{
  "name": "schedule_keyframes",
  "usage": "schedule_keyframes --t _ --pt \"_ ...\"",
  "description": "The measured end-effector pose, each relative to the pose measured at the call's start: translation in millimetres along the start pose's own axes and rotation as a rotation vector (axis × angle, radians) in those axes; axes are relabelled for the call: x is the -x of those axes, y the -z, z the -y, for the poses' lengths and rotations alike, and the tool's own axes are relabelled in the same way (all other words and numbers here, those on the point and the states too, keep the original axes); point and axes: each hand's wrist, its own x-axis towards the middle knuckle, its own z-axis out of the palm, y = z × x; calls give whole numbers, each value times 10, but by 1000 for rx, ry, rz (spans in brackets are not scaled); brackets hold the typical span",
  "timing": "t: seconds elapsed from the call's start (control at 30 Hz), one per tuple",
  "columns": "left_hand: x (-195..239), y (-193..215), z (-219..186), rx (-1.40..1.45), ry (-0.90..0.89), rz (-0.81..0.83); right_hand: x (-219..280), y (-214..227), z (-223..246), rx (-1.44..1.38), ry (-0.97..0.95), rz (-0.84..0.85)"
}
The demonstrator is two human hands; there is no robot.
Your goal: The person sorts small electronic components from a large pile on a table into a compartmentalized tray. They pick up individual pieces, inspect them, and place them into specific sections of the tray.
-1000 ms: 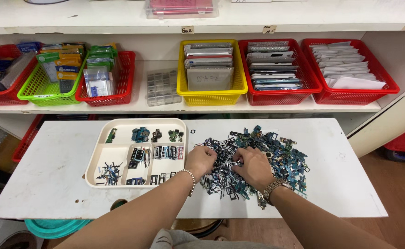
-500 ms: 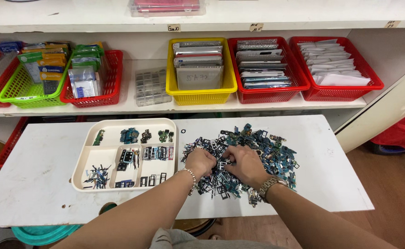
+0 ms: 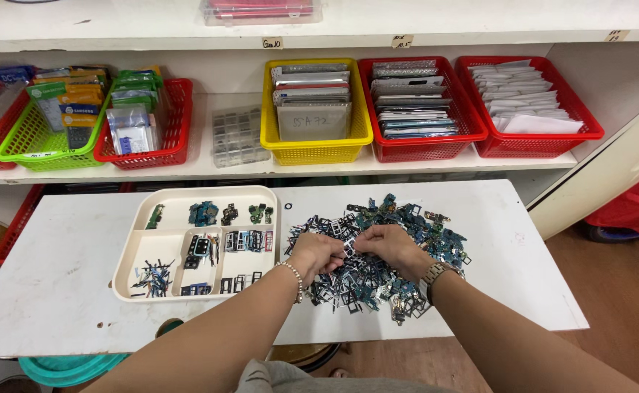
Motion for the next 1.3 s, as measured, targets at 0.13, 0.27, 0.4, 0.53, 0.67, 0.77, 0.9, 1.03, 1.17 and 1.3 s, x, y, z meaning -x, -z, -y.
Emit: schedule_keyframes --t 0.13,0.27,0.4,0.53,0.67,0.77,0.9,1.03,1.17,1.3 --pt "32 9 -16 -31 -102 -53 48 20 45 -46 -41 19" --pt "216 -30 -116 -219 -230 -161 102 -11 58 -28 21 -12" --pt "442 -34 -184 -637 -609 -388 98 -104 31 -132 34 -33" --pt "538 -24 -242 -506 -479 -395 92 -156 25 -129 7 -60" --pt "519 37 -286 -151 -235 -315 173 -136 39 26 41 -68" --pt "528 144 -260 -317 -279 -297 224 -180 84 446 9 -136" --pt "554 260 -231 -656 -421 -341 157 -314 223 351 227 -165" --pt "588 506 -261 -523 -404 -230 -24 -501 434 501 259 -29" --pt "641 985 -310 -352 -332 -126 -168 -740 543 351 197 89" --pt "771 1469 -251 -261 -291 -126 -405 -1136 643 72 185 257"
